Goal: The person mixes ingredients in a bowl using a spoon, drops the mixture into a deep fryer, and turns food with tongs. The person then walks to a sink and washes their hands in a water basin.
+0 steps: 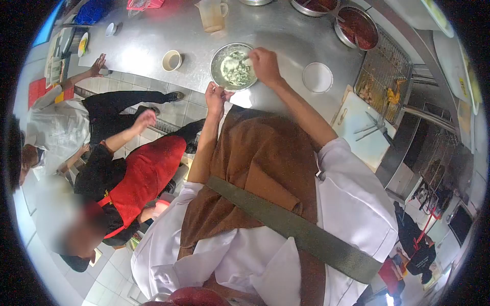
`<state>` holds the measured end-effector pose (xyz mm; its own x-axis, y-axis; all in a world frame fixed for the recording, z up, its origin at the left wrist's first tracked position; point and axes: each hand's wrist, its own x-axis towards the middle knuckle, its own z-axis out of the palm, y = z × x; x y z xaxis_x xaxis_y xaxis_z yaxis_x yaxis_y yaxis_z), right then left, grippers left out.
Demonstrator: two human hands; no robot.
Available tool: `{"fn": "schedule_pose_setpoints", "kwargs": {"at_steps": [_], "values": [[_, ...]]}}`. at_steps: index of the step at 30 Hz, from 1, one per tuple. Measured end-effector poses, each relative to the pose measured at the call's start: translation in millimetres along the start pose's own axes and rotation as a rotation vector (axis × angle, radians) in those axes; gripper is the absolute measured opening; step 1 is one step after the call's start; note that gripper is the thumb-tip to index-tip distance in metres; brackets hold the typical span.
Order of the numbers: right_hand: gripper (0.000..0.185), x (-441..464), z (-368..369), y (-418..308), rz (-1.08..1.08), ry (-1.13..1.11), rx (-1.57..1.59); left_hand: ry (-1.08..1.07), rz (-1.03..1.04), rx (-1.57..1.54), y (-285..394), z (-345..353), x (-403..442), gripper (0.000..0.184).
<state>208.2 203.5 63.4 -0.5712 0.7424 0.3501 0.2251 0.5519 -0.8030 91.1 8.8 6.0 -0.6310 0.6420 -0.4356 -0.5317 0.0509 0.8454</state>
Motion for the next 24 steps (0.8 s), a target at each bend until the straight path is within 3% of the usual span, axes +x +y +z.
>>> {"fn": "schedule_pose_setpoints", "kwargs": {"at_steps": [2,8,11,17,20,24], "values": [[0.017,-7.8,7.5,4.8,-0.065,-0.115,-0.045,-0.004,0.0,0.019,0.7,-0.6,-2.0,0.006],[0.016,16.1,-19.9,-4.2,-0.069,-0.159,-0.372,0.031,0.012,-0.045,7.5,12.9,-7.8,0.016],[0.018,8.1,-17.6,-11.8,-0.131,-0.115,-0.251,0.048,0.003,-0.032,14.7,17.5,-11.4,0.015],[0.018,-16.2,-2.5,-8.5,0.149,-0.27,-0.024,0.015,-0.005,-0.04,10.6,12.8,-5.7,0.013],[0.015,-18.3,5.2,-10.9,-0.004,-0.329,0.018,0.015,-0.02,-0.02,15.0,15.0,-5.6,0.013],[0.015,-14.2,-7.2,-14.6,-0.17,-0.238,-0.111,0.016,-0.018,-0.029,10.2,14.2,-3.2,0.01]]}}
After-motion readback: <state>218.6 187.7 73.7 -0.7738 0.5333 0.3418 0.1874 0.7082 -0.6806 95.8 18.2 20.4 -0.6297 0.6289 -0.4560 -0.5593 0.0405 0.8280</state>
